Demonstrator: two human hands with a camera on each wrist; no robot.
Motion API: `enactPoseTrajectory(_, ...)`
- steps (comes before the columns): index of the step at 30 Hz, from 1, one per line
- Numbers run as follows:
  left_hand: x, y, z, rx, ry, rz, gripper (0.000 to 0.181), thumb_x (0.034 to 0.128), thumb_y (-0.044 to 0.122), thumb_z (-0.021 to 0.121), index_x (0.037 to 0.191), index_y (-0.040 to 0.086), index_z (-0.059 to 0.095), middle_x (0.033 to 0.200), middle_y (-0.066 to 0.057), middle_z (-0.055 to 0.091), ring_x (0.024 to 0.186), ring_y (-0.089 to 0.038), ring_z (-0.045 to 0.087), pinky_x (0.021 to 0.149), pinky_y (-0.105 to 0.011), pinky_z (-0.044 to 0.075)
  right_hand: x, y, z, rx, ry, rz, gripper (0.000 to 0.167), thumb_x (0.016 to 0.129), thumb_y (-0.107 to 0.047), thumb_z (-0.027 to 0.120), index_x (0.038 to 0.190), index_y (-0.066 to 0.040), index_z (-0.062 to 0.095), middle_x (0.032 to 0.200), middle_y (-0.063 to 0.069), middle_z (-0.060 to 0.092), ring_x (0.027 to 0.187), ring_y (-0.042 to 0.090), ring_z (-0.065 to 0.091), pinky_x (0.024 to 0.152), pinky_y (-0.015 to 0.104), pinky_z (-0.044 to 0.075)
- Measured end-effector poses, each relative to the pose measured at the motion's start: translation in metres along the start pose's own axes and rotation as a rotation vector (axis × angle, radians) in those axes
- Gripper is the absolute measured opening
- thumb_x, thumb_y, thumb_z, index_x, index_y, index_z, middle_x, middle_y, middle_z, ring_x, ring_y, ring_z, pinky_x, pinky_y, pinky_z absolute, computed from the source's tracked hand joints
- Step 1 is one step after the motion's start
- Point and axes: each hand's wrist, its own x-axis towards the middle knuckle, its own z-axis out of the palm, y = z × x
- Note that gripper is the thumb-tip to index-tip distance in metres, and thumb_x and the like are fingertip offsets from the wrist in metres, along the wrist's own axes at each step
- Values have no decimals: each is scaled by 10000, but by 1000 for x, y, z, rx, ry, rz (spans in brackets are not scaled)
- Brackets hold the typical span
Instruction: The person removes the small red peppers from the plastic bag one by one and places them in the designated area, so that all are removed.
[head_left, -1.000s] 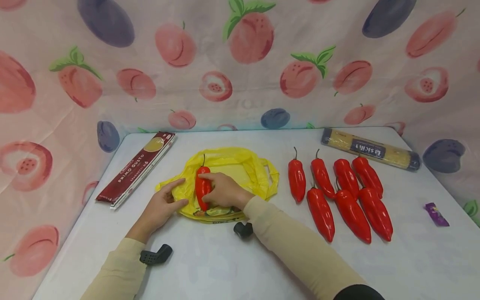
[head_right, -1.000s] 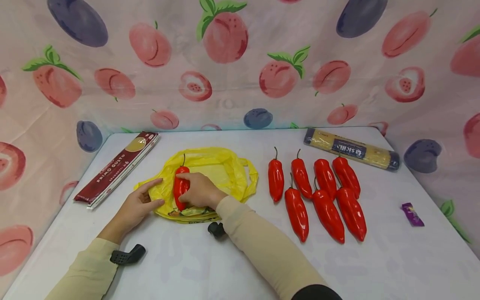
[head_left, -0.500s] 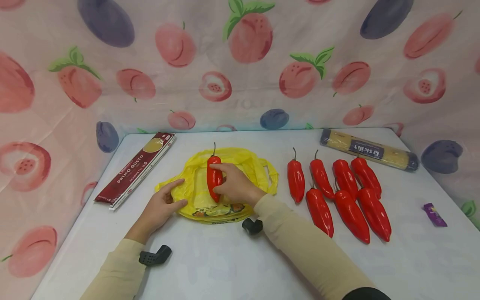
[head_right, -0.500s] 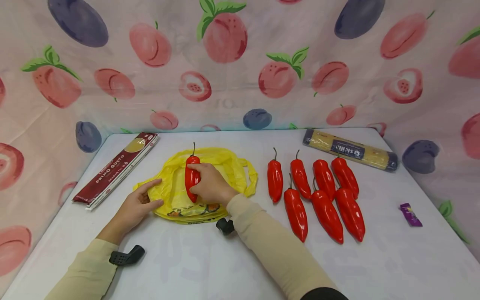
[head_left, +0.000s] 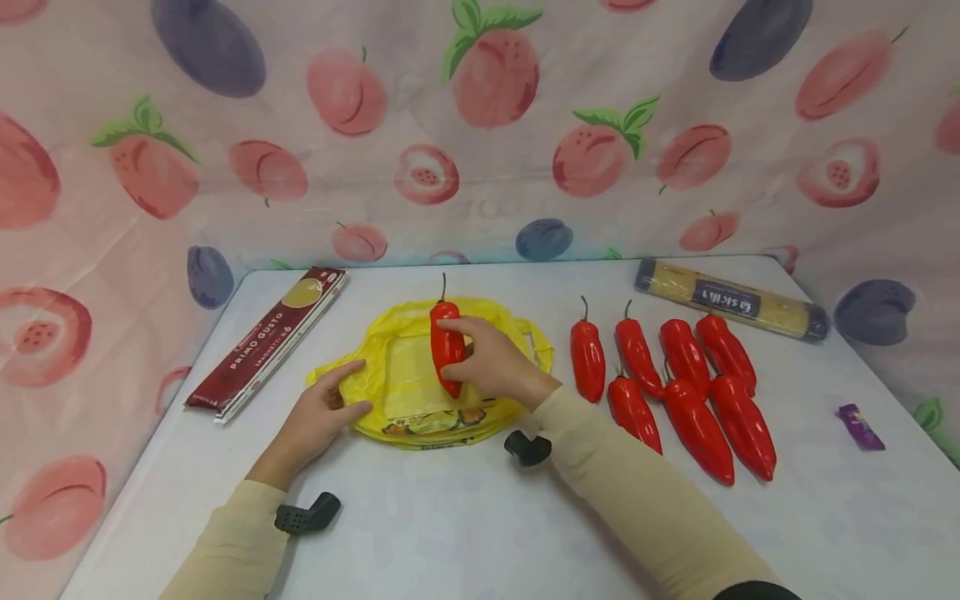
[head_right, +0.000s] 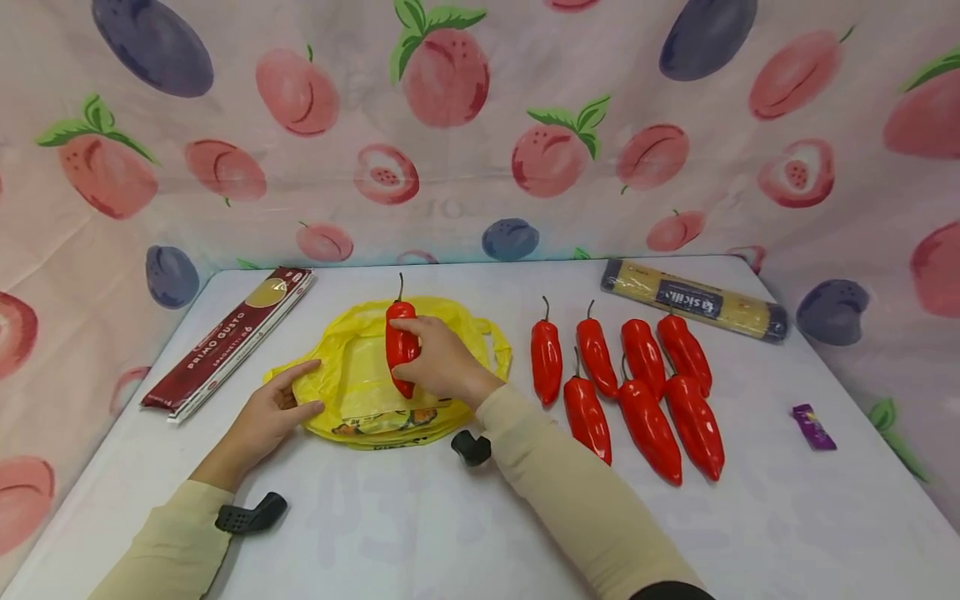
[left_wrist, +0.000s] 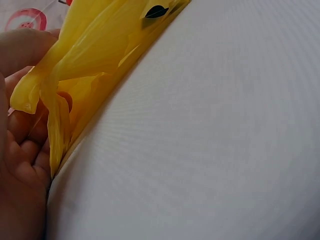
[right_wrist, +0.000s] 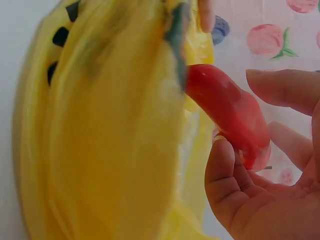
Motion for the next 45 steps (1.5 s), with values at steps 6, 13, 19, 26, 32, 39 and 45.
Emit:
enactPoseTrajectory(6,0,1,0,-5,-1,1,695,938,266,717,1537,123,396,1598,-158,292,1361,-349,412,1116,-532,341,-11,-1,-16,-9,23,-28,649,912,-153,732,1502,-202,465,1451,38,442,1128,258,526,762,327,587)
enactPoseTrajectory(13,0,0,0,-1,-2,5,693,940,269,714,1539,125,396,1596,-157,295,1342,-335,427,1107,-520,355,-26,1,-38,-66,59,-63,627,922,-167,715,1499,-181,472,1511,63,398,1132,273,534,789,348,586)
enactPoseTrajectory(19,0,2,-1,3,-5,1,697,943,280,711,1544,131,391,1597,-150,300,1303,-303,451,1086,-493,378,-42,5,-57,-131,78,-34,658,900,-171,737,1502,-201,474,1559,70,351,1186,304,519,796,389,593)
enactPoseTrajectory(26,1,2,-3,5,-10,1,702,947,291,707,1548,132,382,1605,-153,285,1343,-314,424,1099,-495,363,-65,17,-82,-229,98,27,709,879,-205,773,1513,-233,459,1590,81,300,1232,328,502,787,433,596)
enactPoseTrajectory(32,1,2,-6,-1,-9,-6,705,950,289,703,1551,124,375,1596,-168,299,1353,-327,424,1096,-490,362,-87,30,-97,-267,91,37,709,887,-210,760,1522,-216,444,1588,136,289,1284,374,477,803,489,586)
enactPoseTrajectory(39,2,3,-11,1,10,-38,711,943,312,709,1548,130,382,1577,-174,330,1331,-317,458,1070,-416,393,-107,43,-103,-259,75,27,715,866,-176,774,1510,-181,464,1553,186,322,1223,387,506,778,464,595)
enactPoseTrajectory(45,4,3,-17,14,15,-43,703,941,305,712,1543,130,392,1582,-158,327,1337,-300,453,1073,-408,397,-117,49,-99,-248,56,47,727,849,-228,805,1498,-198,479,1489,190,395,1179,376,533,743,439,603)
